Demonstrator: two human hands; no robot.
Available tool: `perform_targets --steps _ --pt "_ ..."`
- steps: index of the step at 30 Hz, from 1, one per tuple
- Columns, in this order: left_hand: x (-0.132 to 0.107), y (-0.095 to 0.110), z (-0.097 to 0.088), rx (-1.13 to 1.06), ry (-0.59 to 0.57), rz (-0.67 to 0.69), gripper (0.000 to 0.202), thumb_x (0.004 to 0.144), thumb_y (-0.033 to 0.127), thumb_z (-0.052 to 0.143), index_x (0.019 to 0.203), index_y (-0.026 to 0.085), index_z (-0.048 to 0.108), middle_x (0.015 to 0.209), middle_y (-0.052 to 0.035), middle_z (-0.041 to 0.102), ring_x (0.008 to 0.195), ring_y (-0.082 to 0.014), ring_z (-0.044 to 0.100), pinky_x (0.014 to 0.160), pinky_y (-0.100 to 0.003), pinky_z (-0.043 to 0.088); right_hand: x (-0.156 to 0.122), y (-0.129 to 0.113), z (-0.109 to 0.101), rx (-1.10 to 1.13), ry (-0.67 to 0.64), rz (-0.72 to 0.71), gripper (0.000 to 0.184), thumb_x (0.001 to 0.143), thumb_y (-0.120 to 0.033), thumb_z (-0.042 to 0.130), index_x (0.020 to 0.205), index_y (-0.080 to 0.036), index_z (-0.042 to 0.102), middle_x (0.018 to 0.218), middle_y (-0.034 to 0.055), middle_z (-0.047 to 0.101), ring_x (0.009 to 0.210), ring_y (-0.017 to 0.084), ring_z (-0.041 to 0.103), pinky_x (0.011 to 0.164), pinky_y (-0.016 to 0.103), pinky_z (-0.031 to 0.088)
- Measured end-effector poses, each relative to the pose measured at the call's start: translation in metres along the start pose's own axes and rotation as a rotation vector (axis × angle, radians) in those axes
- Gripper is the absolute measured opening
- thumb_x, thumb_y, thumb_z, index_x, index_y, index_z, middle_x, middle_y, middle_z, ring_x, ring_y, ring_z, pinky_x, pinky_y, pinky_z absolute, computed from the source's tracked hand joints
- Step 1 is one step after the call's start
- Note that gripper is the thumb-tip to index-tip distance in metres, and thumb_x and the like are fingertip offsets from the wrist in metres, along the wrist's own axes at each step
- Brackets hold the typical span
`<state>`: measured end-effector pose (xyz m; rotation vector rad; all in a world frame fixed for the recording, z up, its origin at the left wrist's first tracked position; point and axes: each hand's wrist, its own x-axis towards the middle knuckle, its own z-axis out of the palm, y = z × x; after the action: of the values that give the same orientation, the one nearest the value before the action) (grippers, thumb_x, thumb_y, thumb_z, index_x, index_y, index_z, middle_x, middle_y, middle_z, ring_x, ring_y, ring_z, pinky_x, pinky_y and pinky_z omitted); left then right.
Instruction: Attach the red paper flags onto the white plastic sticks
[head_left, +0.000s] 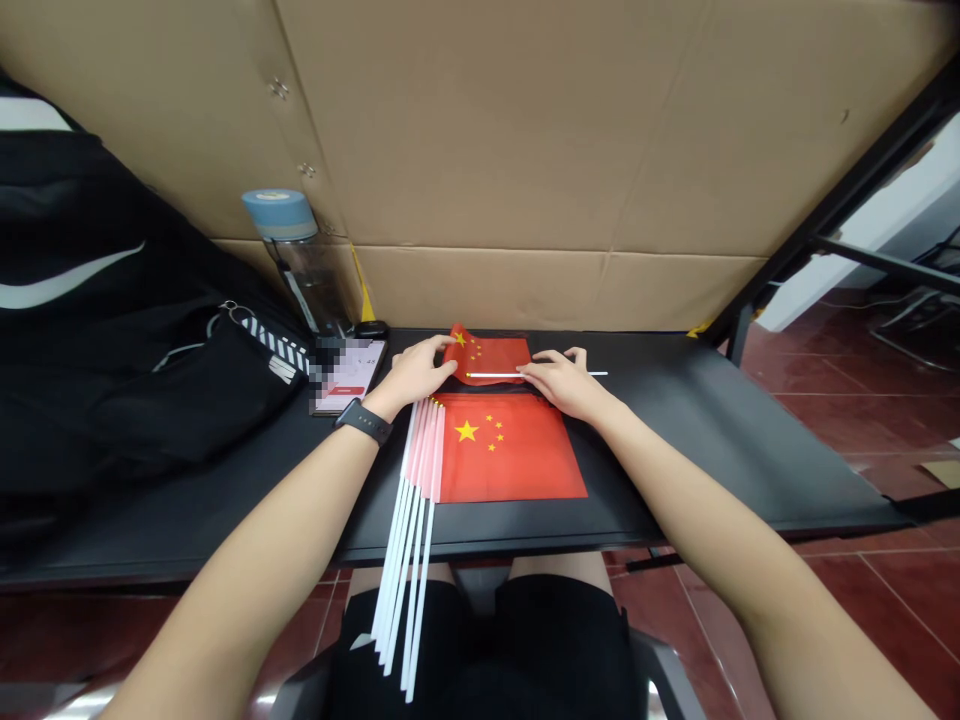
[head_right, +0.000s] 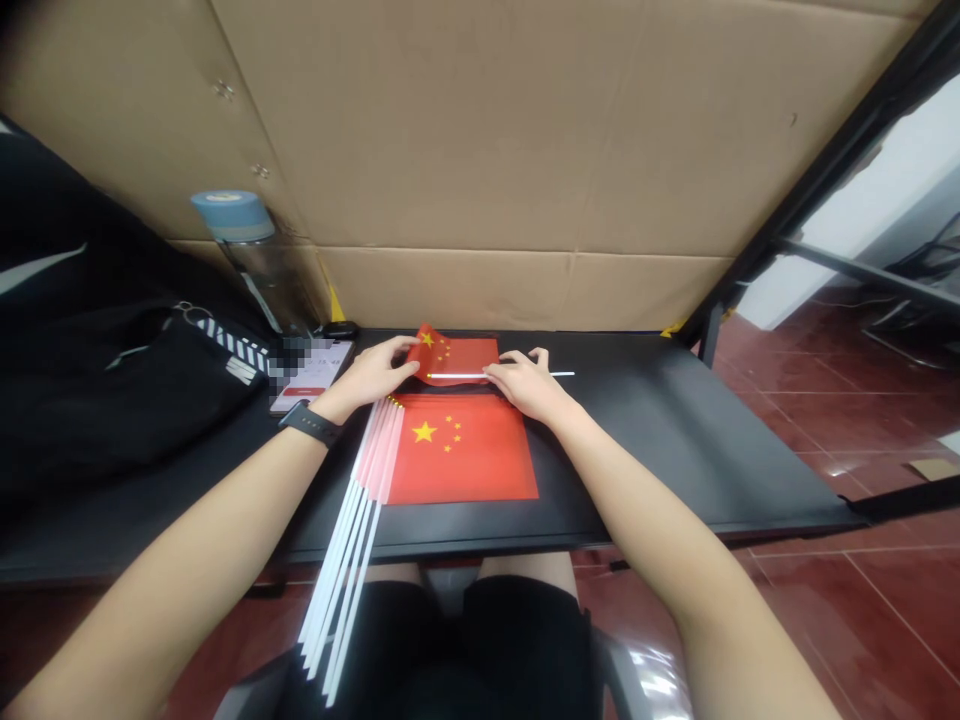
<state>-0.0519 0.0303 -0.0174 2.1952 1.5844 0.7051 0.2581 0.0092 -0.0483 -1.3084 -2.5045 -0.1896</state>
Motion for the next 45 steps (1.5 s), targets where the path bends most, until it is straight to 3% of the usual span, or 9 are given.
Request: perform_targets --steps 6,12,17,20,25,28,35,41,45 --pt "0.002 -0.005 0.002 -0.271 0.013 -0.153 0.054 0.091 0.043 0.068 0.142 0.027 0.061 0.102 -0.0064 0.081 0.105 -0.0303 0.073 0.094 -0.043 0.052 0.001 -0.001 0.002 -0.018 0.016 -0.051 0.034 0.113 -0.026 0.044 0.116 -0.031 0.078 0.124 0.0049 0.08 0.123 0.029 0.062 0.098 0.05 0.023" --pt "0.004 -0.001 0.001 -0.627 0.009 -0.224 0.056 0.094 0.041 0.064 0.145 0.019 0.055 0.107 -0.0118 0.081 0.117 -0.0297 0.071 0.105 -0.043 0.049 0.002 -0.002 -0.002 -0.026 0.085 -0.105 0.033 0.112 -0.023 0.046 0.115 -0.03 0.079 0.121 0.0048 0.081 0.117 0.027 0.062 0.095 0.048 0.023" --pt "-0.004 0.013 -0.017 -0.88 -0.251 -0.324 0.071 0.103 0.065 0.041 0.159 0.02 0.041 0.12 -0.0153 0.08 0.143 -0.0314 0.057 0.124 -0.057 0.026 0.002 -0.007 -0.017 -0.033 0.203 -0.103 0.035 0.113 -0.033 0.043 0.116 -0.028 0.078 0.126 0.0062 0.079 0.115 0.028 0.061 0.094 0.047 0.024" --pt "-0.008 0.018 -0.022 -0.85 -0.332 -0.273 0.078 0.104 0.069 0.03 0.166 0.021 0.031 0.127 -0.0165 0.077 0.146 -0.0308 0.055 0.122 -0.057 0.031 0.001 -0.015 -0.026 -0.018 0.21 -0.093 0.039 0.114 -0.034 0.038 0.117 -0.03 0.077 0.129 0.0055 0.078 0.117 0.028 0.06 0.096 0.048 0.024" --pt "-0.007 0.018 -0.025 -0.758 -0.285 -0.246 0.076 0.104 0.071 0.023 0.163 0.027 0.042 0.128 -0.0136 0.077 0.144 -0.0336 0.056 0.115 -0.057 0.042 -0.001 -0.024 -0.03 0.041 0.217 -0.059 0.042 0.113 -0.036 0.037 0.122 -0.032 0.078 0.131 0.0061 0.078 0.119 0.03 0.059 0.096 0.05 0.023" --pt "-0.004 0.013 -0.025 -0.746 -0.287 -0.243 0.077 0.104 0.068 0.017 0.169 0.028 0.032 0.133 -0.0127 0.076 0.141 -0.0311 0.06 0.114 -0.054 0.044 -0.002 -0.027 -0.03 0.068 0.22 -0.075 0.043 0.114 -0.037 0.036 0.122 -0.031 0.078 0.13 0.006 0.078 0.119 0.03 0.06 0.095 0.049 0.024" --pt "0.004 0.008 -0.021 -0.773 -0.091 -0.302 0.07 0.103 0.065 0.026 0.165 0.035 0.039 0.163 -0.0077 0.052 0.15 -0.0272 0.051 0.118 -0.048 0.043 -0.004 -0.034 -0.036 0.102 0.214 -0.152 0.04 0.114 -0.035 0.039 0.12 -0.03 0.078 0.129 0.0031 0.078 0.114 0.025 0.062 0.094 0.047 0.026" --pt "0.008 -0.006 -0.021 -0.742 -0.103 -0.318 0.051 0.101 0.054 0.045 0.143 0.032 0.064 0.151 -0.0067 0.065 0.145 -0.0264 0.056 0.121 -0.047 0.042 -0.009 -0.041 -0.041 0.206 0.156 -0.233 0.039 0.114 -0.038 0.041 0.116 -0.029 0.079 0.124 0.0041 0.08 0.114 0.026 0.062 0.093 0.046 0.029" --pt "0.008 -0.012 -0.019 -0.72 0.017 -0.288 0.045 0.098 0.044 0.056 0.137 0.023 0.065 0.132 -0.012 0.076 0.13 -0.0266 0.068 0.114 -0.042 0.048 -0.014 -0.047 -0.049 0.304 0.125 -0.279 0.036 0.113 -0.038 0.045 0.116 -0.03 0.079 0.121 0.0041 0.081 0.113 0.026 0.063 0.095 0.046 0.031"
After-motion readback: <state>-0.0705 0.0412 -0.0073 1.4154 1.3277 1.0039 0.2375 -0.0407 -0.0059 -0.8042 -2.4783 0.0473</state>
